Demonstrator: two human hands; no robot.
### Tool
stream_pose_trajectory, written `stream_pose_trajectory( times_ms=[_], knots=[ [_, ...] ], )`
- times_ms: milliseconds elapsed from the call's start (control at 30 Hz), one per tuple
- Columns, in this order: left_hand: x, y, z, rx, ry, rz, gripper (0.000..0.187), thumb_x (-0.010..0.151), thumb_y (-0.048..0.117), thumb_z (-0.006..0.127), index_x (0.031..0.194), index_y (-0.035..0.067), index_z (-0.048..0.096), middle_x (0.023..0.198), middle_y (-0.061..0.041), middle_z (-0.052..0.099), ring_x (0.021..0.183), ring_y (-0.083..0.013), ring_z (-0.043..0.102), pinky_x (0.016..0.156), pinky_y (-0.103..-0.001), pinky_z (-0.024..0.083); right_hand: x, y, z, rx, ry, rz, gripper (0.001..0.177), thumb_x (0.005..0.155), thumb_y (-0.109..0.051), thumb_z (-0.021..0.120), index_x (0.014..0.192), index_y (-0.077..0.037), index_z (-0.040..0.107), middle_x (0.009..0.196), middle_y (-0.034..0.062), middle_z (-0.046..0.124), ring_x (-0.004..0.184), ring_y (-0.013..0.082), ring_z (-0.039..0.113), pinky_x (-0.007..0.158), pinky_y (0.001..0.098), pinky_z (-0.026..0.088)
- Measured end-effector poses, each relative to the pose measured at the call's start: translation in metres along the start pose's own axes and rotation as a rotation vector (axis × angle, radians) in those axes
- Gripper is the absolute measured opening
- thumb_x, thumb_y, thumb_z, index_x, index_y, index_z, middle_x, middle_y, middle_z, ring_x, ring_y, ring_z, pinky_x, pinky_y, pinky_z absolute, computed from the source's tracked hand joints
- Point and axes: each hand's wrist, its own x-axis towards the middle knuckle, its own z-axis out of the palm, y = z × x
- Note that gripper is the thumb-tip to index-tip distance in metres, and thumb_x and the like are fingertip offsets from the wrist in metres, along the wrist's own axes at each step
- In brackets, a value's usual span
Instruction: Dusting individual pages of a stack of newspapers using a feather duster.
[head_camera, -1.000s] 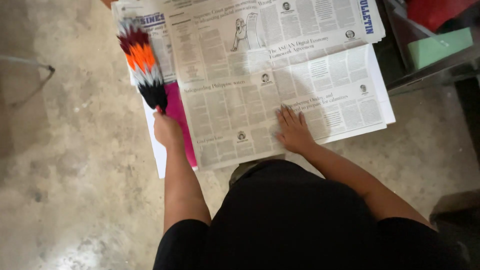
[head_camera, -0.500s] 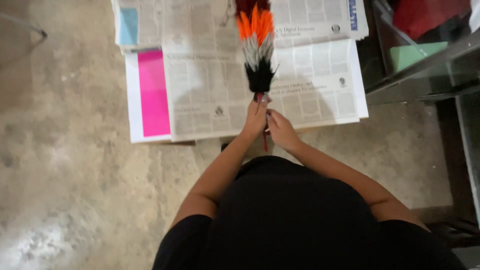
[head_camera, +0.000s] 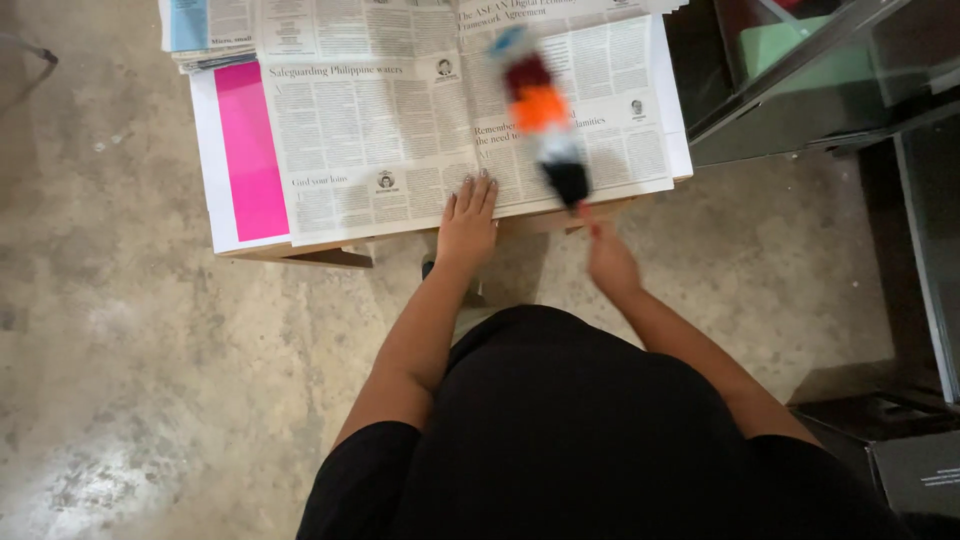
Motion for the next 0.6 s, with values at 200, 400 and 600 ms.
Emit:
stream_pose_trajectory(
  times_ms=[200,400,600],
  knots=[
    [0.015,-0.013,0.021,0.009,0.068,0.034,0.066,0.101,0.031,0.056,0.161,0.014,0.034,0.166,-0.011,0.03,0.151,-0.0361,0.032,0.119,-0.055,0.036,0.036,0.106,0.008,-0.033,0.414,0.2,0.024,0.109,-0.027,0.046,0.128,-0.012,0.043,0.093,0.0165,0.069,0.084,0.0429,0.074,0.07,0.0541,0.059],
    [0.026,-0.021,0.03,0.025,-0.01,0.032,0.069,0.099,0.033,0.059,0.161,0.018,0.033,0.168,-0.008,0.028,0.152,-0.0342,0.029,0.118,-0.055,0.038,0.019,0.023,0.07,-0.097,0.377,-0.125,0.031,0.107,-0.027,0.046,0.119,-0.003,0.062,0.093,0.0262,0.068,0.09,0.0488,0.071,0.077,0.0599,0.056],
    [0.033,-0.031,0.059,0.111,0.186,0.1,0.072,0.092,0.033,0.066,0.157,0.015,0.04,0.163,-0.01,0.035,0.146,-0.0336,0.042,0.111,-0.051,0.046,0.005,0.047,0.04,0.024,0.069,0.186,0.037,0.112,-0.041,0.032,0.128,-0.014,0.052,0.111,0.026,0.071,0.109,0.0482,0.069,0.09,0.0601,0.052]
  ],
)
